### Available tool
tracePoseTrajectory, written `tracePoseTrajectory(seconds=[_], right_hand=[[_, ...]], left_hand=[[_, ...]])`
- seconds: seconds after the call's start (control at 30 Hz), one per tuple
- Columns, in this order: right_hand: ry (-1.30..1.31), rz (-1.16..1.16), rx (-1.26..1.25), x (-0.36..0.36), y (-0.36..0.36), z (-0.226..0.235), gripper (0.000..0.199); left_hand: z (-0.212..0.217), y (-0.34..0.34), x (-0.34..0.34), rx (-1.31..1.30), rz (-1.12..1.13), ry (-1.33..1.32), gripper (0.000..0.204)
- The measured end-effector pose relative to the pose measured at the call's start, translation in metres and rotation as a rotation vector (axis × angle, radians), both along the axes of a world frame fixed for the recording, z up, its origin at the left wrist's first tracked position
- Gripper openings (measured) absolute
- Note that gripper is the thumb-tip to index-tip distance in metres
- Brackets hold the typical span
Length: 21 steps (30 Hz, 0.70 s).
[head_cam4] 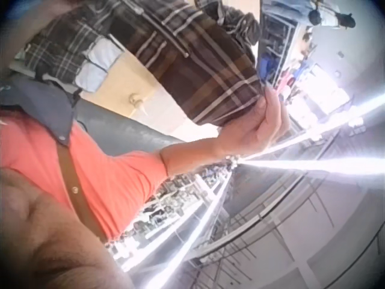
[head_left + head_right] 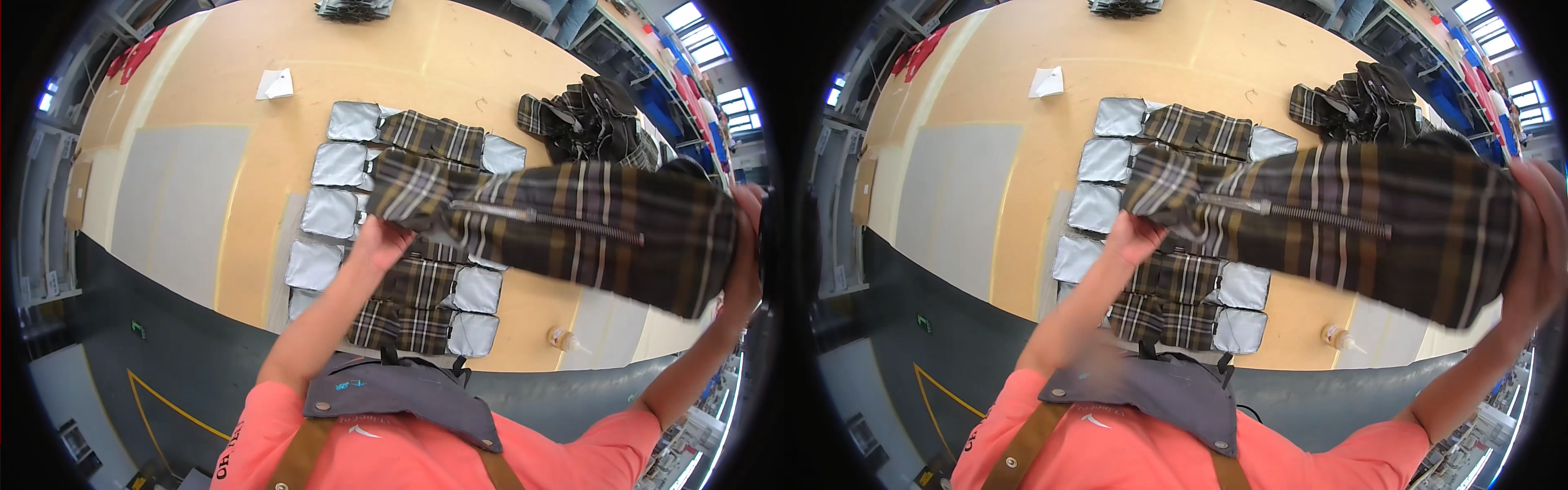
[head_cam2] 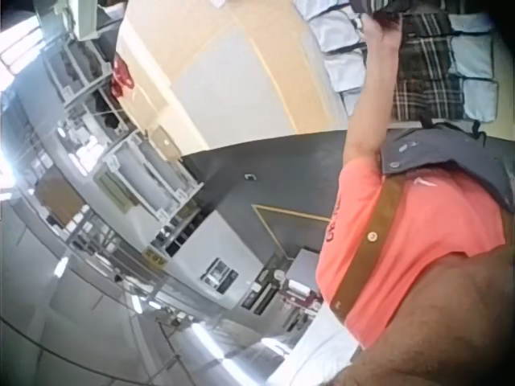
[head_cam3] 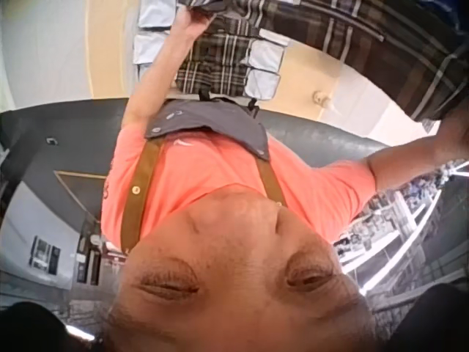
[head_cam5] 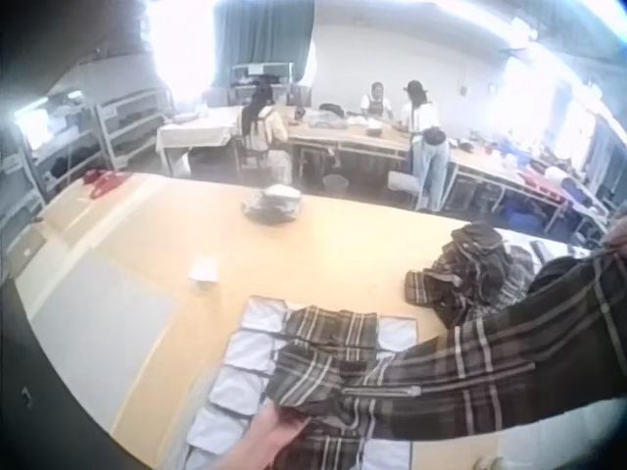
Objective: The person lays out a plaid garment with multiple pockets on a table, then uses a squeeze bottle to apply a liquid to the seams of the pockets. They press the pockets closed and continue applying the liquid to additional pockets before folding the garment.
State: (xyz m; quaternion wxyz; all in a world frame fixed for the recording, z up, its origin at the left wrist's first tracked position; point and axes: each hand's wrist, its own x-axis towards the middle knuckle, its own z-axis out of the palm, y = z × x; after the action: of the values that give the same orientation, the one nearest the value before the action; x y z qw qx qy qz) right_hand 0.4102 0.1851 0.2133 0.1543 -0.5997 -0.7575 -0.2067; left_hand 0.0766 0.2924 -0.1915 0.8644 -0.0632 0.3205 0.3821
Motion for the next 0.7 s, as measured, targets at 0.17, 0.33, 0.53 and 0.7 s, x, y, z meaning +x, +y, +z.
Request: tracePoseTrajectory(seconds=[0.17,0.33,0.53,0.7], right_hand=[[0.443,-0.273,-0.024,0.060,0.081,-0.107,0.019],[0.888,-0.176,-0.064,0.097,0.185,-0.239,0.019],[0.939,-0.204,-0.058,0.121,0.240,-0.333,0.019],[1.012,-0.246,-0.102,0.123,0.236,-0.361,0.019]], left_hand=[[0.001,0.126,-0.015,0.153,0.080,0.281,0.037],[0.002,0.227,-0.047,0.332,0.190,0.428,0.034],[-0.018,0.282,-0.035,0.312,0.246,0.527,0.031],[-0.029,0.287,-0.039,0.322,0.206,0.587,0.033]])
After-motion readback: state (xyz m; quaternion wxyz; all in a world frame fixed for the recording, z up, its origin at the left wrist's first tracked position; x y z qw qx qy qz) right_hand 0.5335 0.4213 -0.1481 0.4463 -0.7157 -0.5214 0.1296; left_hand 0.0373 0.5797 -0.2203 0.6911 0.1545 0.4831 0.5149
